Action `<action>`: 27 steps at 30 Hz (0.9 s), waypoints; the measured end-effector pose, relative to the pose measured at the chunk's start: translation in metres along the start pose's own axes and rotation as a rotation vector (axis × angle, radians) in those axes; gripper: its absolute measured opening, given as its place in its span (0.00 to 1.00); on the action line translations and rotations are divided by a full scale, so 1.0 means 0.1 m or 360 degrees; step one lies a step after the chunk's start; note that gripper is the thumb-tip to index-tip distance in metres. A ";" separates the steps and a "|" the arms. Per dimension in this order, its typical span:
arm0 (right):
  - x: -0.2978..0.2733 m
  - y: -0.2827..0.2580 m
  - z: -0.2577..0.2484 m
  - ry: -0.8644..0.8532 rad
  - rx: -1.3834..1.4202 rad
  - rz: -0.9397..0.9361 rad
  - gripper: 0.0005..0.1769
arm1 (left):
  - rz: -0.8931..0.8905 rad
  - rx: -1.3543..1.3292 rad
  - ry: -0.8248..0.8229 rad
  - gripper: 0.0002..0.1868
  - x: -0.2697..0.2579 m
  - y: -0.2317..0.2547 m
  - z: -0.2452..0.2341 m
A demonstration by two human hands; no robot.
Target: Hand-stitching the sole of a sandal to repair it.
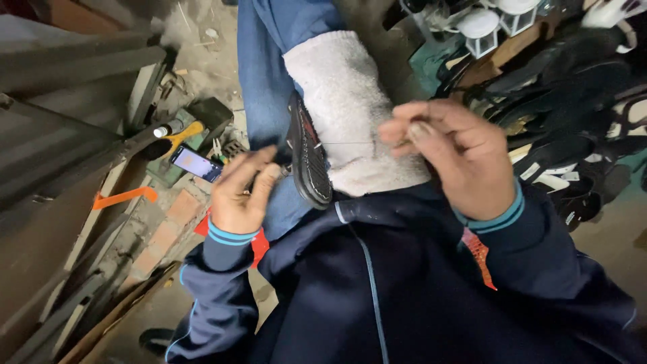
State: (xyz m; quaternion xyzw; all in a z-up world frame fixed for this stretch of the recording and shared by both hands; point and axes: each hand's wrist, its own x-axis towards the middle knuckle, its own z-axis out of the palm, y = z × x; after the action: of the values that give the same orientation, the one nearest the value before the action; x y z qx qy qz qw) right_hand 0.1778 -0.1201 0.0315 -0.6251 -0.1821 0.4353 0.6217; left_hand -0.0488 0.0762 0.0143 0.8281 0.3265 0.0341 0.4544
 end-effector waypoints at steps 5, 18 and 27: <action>0.04 -0.07 0.00 -0.0015 0.0019 -0.0066 0.12 | 0.0304 -0.0053 0.0012 0.14 0.33 0.55 -0.09; 0.12 0.26 -0.24 -0.0102 0.0099 0.0038 0.10 | 0.0205 -0.0762 -0.0033 0.05 0.75 0.18 0.37; 0.01 0.50 -0.56 -0.0129 -0.0542 -0.0024 0.10 | 0.0073 -0.0757 0.0123 0.06 0.77 0.02 0.35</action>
State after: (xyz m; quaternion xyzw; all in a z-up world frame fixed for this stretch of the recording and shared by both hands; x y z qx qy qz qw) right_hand 0.2059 -0.1617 -0.0243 -0.7019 -0.2829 0.4184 0.5022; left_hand 0.0244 0.0942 -0.0230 0.7029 0.3076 0.1520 0.6230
